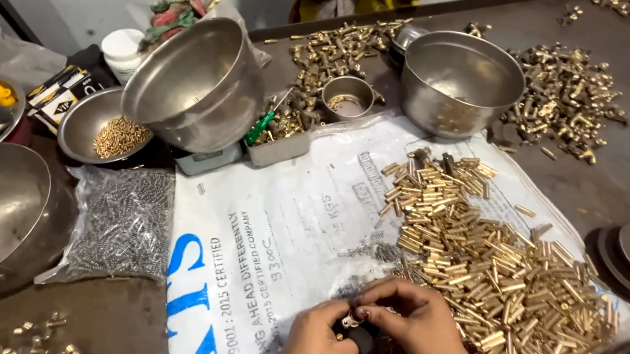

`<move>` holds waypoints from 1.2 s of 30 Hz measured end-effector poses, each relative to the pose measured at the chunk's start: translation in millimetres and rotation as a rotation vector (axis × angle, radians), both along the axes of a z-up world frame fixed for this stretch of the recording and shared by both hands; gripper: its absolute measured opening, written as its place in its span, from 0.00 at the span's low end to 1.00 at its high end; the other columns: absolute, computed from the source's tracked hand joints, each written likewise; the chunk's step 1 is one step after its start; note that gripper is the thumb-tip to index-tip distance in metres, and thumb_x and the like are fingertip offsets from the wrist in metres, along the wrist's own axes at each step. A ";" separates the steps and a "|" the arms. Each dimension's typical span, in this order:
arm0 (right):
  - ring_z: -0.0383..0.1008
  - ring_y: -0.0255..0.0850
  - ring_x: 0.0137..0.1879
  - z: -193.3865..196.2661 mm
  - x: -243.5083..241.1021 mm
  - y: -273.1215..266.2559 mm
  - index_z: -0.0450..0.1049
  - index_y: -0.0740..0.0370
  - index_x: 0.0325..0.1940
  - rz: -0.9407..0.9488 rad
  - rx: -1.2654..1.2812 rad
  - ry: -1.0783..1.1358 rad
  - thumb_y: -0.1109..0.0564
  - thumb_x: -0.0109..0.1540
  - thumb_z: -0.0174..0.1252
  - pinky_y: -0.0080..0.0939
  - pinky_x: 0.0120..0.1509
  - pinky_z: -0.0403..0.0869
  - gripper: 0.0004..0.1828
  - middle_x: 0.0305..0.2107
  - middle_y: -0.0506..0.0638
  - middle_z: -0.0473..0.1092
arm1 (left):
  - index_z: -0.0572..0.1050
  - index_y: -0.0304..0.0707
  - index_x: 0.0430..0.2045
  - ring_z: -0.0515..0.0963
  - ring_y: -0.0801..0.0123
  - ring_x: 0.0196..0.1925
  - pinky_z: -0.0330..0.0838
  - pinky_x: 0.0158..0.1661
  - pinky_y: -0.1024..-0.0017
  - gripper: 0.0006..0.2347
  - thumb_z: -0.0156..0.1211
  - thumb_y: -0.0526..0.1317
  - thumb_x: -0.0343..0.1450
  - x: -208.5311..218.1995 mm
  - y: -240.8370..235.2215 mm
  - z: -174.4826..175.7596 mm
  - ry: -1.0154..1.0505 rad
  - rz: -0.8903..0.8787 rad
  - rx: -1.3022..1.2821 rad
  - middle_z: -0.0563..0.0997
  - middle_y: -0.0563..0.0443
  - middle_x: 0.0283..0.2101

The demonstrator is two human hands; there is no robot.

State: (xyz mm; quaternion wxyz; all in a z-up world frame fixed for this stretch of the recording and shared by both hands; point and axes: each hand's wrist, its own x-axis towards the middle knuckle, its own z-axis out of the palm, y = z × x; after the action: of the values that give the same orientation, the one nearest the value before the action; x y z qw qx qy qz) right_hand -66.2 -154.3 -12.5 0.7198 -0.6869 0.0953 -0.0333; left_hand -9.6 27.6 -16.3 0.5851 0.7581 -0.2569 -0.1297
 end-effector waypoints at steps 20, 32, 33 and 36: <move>0.70 0.50 0.60 -15.2 135.9 -97.5 0.83 0.55 0.40 0.041 -1.477 -0.201 0.59 0.53 0.64 0.48 0.63 0.70 0.11 0.49 0.50 0.74 | 0.83 0.29 0.41 0.73 0.78 0.22 0.67 0.24 0.78 0.15 0.54 0.23 0.63 11.8 -4.8 -13.5 0.620 0.134 -0.201 0.81 0.52 0.27; 0.78 0.34 0.48 14.5 8.8 -12.8 0.78 0.60 0.52 -0.011 -0.029 0.054 0.63 0.62 0.57 0.37 0.55 0.77 0.14 0.43 0.44 0.79 | 0.82 0.34 0.44 0.73 0.75 0.19 0.65 0.22 0.75 0.15 0.57 0.28 0.65 -0.8 -9.4 -29.0 0.511 0.027 0.046 0.78 0.47 0.21; 0.79 0.36 0.45 10.1 -1.1 -7.8 0.80 0.64 0.51 0.001 0.050 0.049 0.65 0.62 0.58 0.37 0.55 0.77 0.13 0.39 0.49 0.80 | 0.81 0.34 0.45 0.76 0.74 0.20 0.68 0.23 0.75 0.17 0.57 0.28 0.63 -2.6 -7.8 -31.4 0.416 0.012 0.129 0.80 0.46 0.21; 0.78 0.35 0.44 12.0 -13.6 -9.8 0.79 0.68 0.48 -0.105 -0.004 0.091 0.65 0.61 0.60 0.36 0.52 0.76 0.12 0.38 0.49 0.79 | 0.80 0.32 0.46 0.77 0.76 0.24 0.71 0.26 0.75 0.18 0.59 0.30 0.61 -4.8 -10.2 -50.8 0.277 -0.058 0.006 0.83 0.52 0.27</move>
State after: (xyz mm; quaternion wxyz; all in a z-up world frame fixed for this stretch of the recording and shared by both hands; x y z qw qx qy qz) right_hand -79.8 -164.1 -0.5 0.7107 -0.6830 0.1638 -0.0400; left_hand -14.4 17.4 -67.1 0.6086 0.7272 -0.1951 -0.2506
